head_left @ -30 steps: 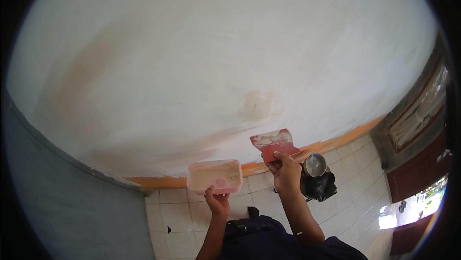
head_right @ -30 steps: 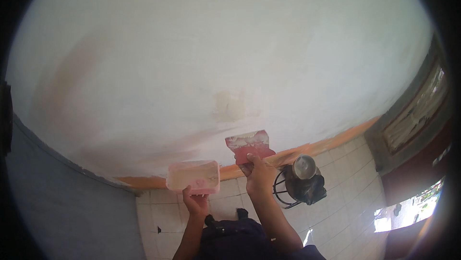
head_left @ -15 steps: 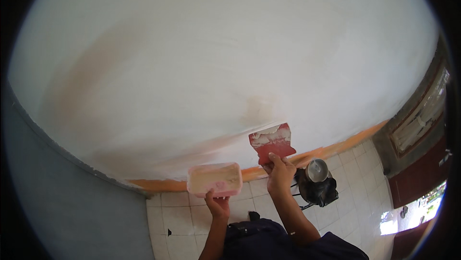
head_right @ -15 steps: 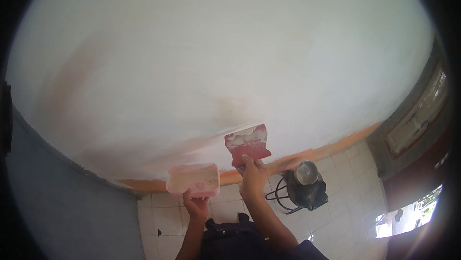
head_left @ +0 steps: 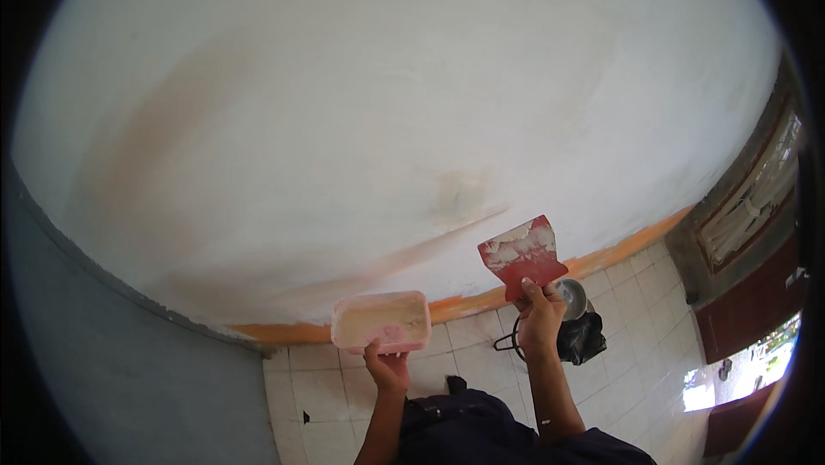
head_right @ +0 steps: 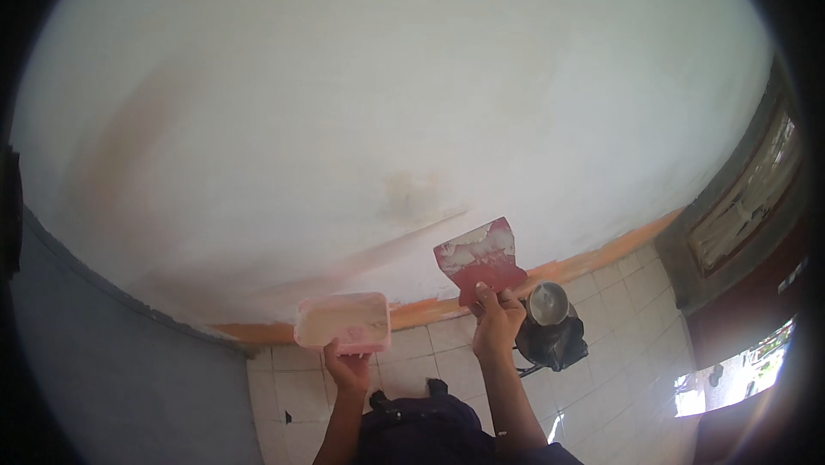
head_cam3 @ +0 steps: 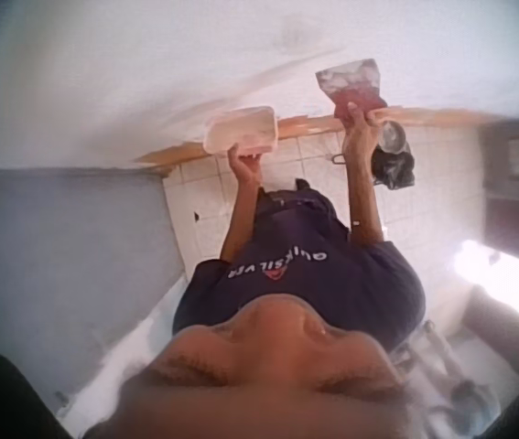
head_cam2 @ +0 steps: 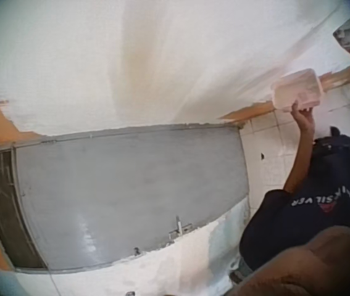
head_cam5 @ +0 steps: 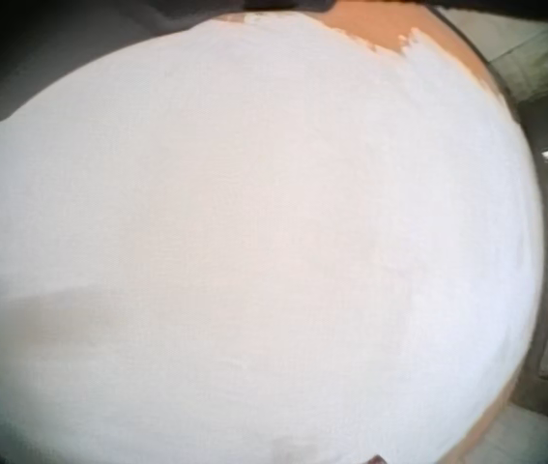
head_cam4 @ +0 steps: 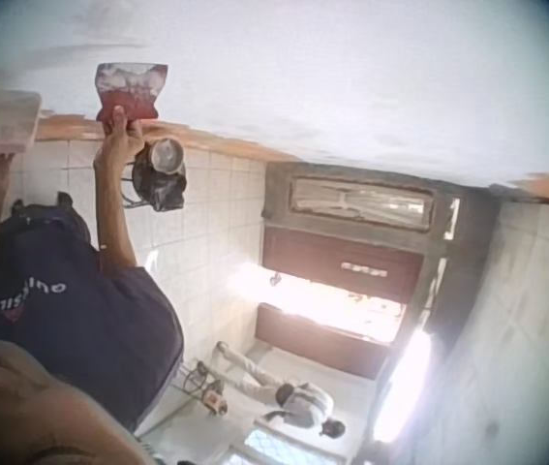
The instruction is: The person applies white plaster to a wall using a red putty knife. The person repeatedly scrapes plaster from a pink plastic container and spreads it onto the wall surface with the tool.
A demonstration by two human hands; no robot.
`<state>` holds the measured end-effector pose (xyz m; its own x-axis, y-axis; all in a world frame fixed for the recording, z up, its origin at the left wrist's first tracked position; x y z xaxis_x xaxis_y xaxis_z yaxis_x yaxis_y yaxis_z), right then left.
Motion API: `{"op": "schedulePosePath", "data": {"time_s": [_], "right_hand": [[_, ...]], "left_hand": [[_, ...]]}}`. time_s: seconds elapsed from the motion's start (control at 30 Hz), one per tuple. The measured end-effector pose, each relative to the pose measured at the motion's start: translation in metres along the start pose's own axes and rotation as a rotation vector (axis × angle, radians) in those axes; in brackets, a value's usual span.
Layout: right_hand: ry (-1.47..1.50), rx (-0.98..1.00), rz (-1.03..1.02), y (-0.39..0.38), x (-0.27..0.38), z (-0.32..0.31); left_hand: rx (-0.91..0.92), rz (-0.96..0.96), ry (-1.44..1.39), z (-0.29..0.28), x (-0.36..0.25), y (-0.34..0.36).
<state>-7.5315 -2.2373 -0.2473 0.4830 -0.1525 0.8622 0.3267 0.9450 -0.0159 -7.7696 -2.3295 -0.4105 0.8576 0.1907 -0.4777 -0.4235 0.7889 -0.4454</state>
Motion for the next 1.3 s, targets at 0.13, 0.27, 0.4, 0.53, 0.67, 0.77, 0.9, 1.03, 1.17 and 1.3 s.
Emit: {"op": "schedulePosePath", "data": {"time_s": [0.13,0.27,0.4,0.53,0.67,0.77,0.9,1.03,1.17,1.3], "right_hand": [[0.136,0.001,0.111,0.026,0.002,-0.032],[0.153,-0.065,0.234,0.045,-0.002,-0.046],[0.122,-0.006,0.192,0.073,0.031,-0.033],[0.113,0.032,0.128,0.092,0.061,-0.012],[0.15,0.044,0.065,0.123,0.108,0.007],[0.13,0.033,0.049,0.143,0.133,0.001],[0.126,0.114,0.02,0.171,0.156,-0.014],[0.163,0.183,-0.085,0.175,0.213,-0.009],[0.166,0.147,0.012,0.183,0.193,-0.067],[0.116,0.062,0.157,0.161,0.138,-0.123]], "left_hand": [[0.003,-0.027,0.019,0.015,0.032,-0.006],[0.026,-0.037,0.055,0.032,0.053,-0.018],[0.024,-0.028,0.048,0.037,0.068,-0.029],[0.035,-0.022,0.025,0.031,0.075,-0.036],[0.043,-0.037,-0.004,0.032,0.094,-0.039],[0.038,-0.018,-0.008,0.042,0.115,-0.045],[0.015,-0.001,-0.006,0.058,0.146,-0.043],[0.011,-0.015,-0.007,0.076,0.182,-0.038],[0.037,-0.047,0.02,0.077,0.203,-0.04],[-0.015,-0.016,0.022,0.078,0.201,-0.047]]}}
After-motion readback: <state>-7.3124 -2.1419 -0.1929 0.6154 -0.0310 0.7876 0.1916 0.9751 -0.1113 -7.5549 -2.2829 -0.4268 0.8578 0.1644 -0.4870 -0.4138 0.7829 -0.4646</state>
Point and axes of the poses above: each hand's wrist, its own y-axis towards the middle knuckle, its own z-axis out of the palm, x = y × z, the point moved 5 cm from there along y, towards the middle knuckle, and after that the axes turned 3 degrees about -z, right-handed, at the moved point
